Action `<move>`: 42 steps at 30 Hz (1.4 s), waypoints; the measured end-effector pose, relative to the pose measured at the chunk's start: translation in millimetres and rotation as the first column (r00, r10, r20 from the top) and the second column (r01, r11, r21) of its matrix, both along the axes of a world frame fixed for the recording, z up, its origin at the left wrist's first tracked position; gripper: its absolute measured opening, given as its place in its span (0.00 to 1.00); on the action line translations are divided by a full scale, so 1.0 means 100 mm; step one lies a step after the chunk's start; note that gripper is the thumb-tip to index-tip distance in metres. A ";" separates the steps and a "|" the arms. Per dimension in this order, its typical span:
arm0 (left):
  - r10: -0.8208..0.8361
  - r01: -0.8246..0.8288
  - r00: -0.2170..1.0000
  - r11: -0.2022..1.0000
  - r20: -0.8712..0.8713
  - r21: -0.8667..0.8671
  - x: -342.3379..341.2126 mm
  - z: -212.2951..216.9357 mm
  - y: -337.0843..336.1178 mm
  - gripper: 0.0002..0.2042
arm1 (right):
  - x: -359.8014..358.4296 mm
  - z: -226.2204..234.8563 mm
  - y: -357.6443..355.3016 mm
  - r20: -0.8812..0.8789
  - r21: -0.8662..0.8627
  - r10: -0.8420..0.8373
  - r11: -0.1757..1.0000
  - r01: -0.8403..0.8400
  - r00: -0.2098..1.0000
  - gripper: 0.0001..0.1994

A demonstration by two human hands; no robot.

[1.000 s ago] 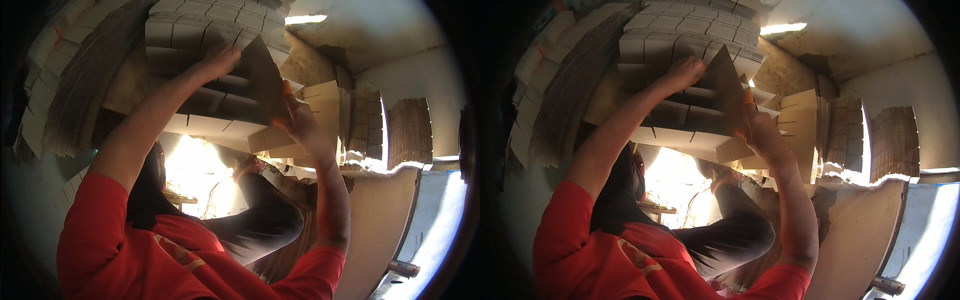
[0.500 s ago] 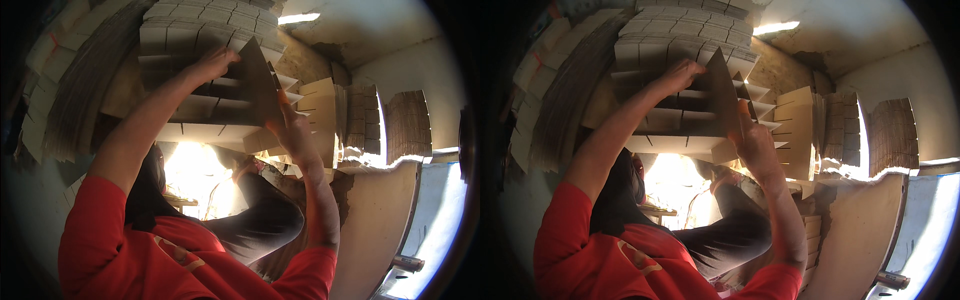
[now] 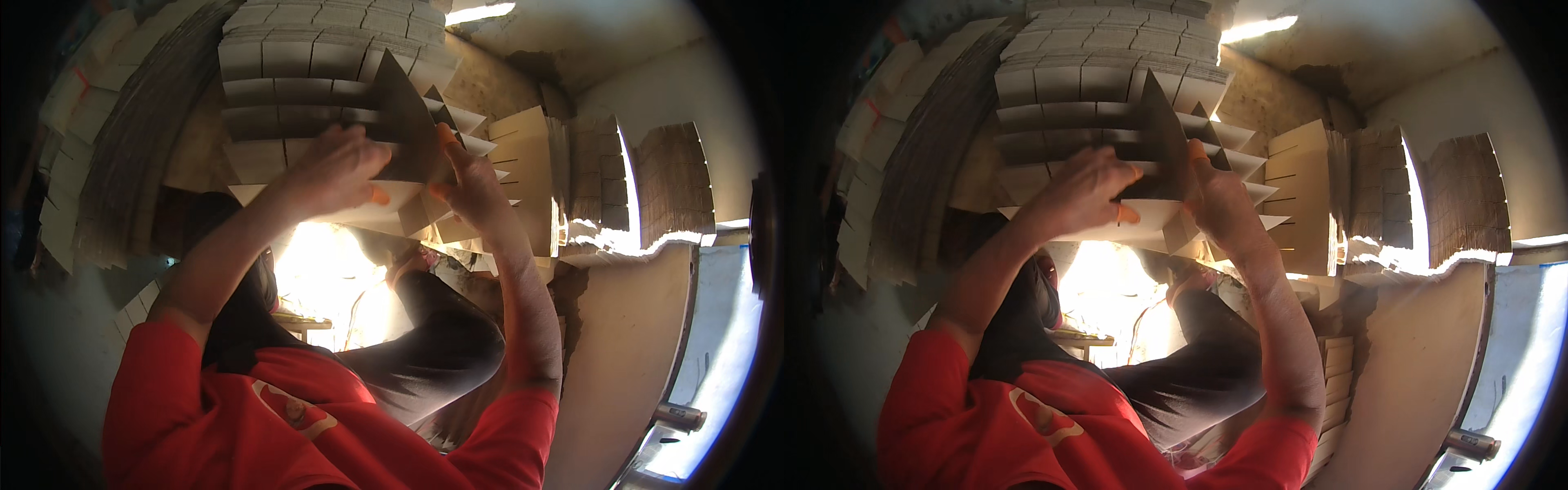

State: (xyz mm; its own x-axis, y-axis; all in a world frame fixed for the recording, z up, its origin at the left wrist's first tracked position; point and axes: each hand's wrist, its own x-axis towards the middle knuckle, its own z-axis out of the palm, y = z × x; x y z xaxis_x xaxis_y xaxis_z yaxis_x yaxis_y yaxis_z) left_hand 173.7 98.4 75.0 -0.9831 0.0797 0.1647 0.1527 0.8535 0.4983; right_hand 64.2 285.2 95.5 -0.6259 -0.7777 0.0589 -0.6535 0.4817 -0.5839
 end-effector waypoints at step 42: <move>0.187 -0.197 0.917 0.980 -0.352 0.007 0.72 -0.48 -0.27 0.21 | -0.95 -0.58 1.75 -0.639 -0.135 -0.633 0.652 0.746 0.437 0.09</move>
